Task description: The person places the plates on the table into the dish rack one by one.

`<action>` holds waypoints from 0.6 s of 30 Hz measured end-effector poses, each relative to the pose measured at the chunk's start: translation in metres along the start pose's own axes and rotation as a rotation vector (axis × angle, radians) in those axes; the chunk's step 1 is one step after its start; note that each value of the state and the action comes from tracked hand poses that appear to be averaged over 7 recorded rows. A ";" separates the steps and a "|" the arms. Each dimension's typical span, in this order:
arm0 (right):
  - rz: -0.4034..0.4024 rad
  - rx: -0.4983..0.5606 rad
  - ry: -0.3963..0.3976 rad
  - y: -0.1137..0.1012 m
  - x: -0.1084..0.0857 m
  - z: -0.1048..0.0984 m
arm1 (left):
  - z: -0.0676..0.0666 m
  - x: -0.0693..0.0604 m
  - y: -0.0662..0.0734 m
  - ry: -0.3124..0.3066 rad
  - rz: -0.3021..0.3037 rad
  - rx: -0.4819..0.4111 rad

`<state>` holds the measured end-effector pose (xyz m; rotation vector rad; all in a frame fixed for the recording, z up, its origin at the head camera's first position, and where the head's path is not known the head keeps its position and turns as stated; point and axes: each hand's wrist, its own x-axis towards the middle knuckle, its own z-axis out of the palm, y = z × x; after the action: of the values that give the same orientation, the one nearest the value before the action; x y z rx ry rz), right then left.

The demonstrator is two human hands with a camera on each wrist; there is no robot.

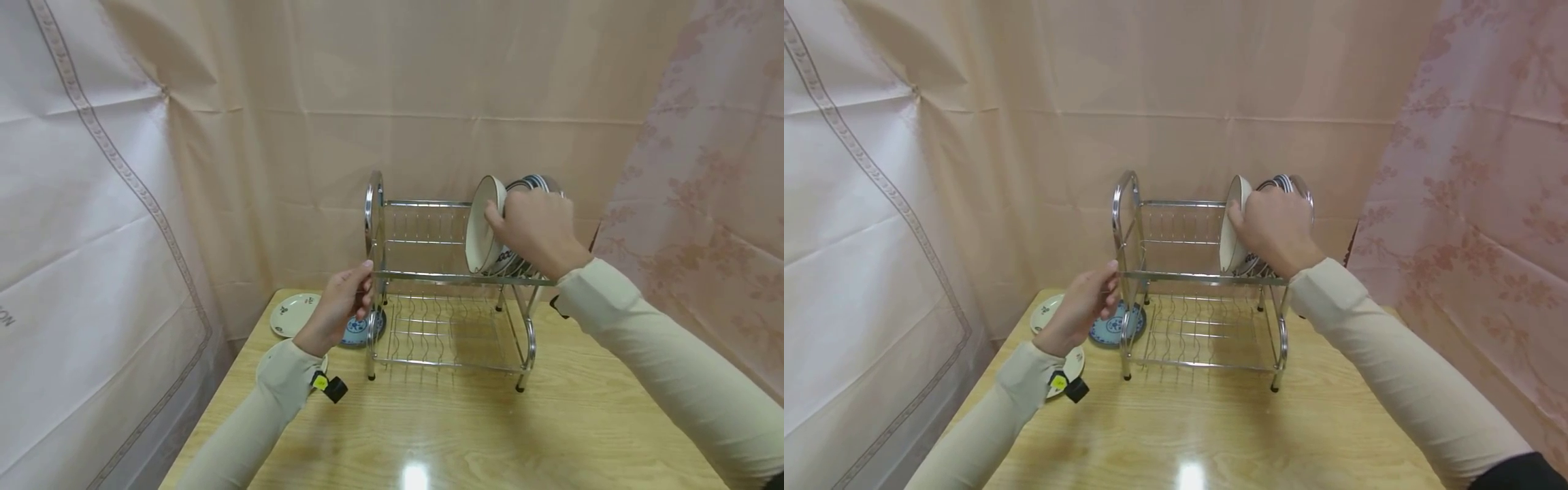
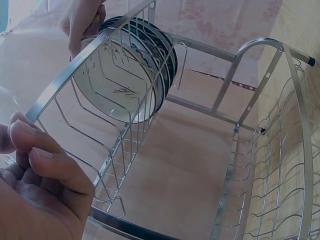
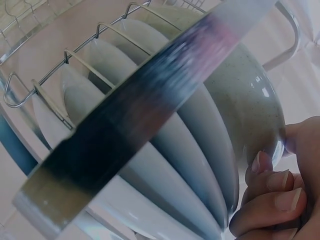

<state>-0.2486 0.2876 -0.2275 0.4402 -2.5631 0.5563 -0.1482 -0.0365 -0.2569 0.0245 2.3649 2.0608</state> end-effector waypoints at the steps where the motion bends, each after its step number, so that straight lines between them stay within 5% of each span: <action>1: 0.002 0.002 0.005 0.001 -0.001 0.000 | 0.000 0.000 0.000 0.000 0.001 0.000; 18: 0.039 0.023 -0.028 0.014 -0.001 -0.004 | 0.005 0.005 -0.002 -0.008 -0.015 -0.018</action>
<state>-0.2516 0.3018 -0.2288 0.4094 -2.5990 0.5977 -0.1527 -0.0314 -0.2595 0.0139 2.3348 2.0709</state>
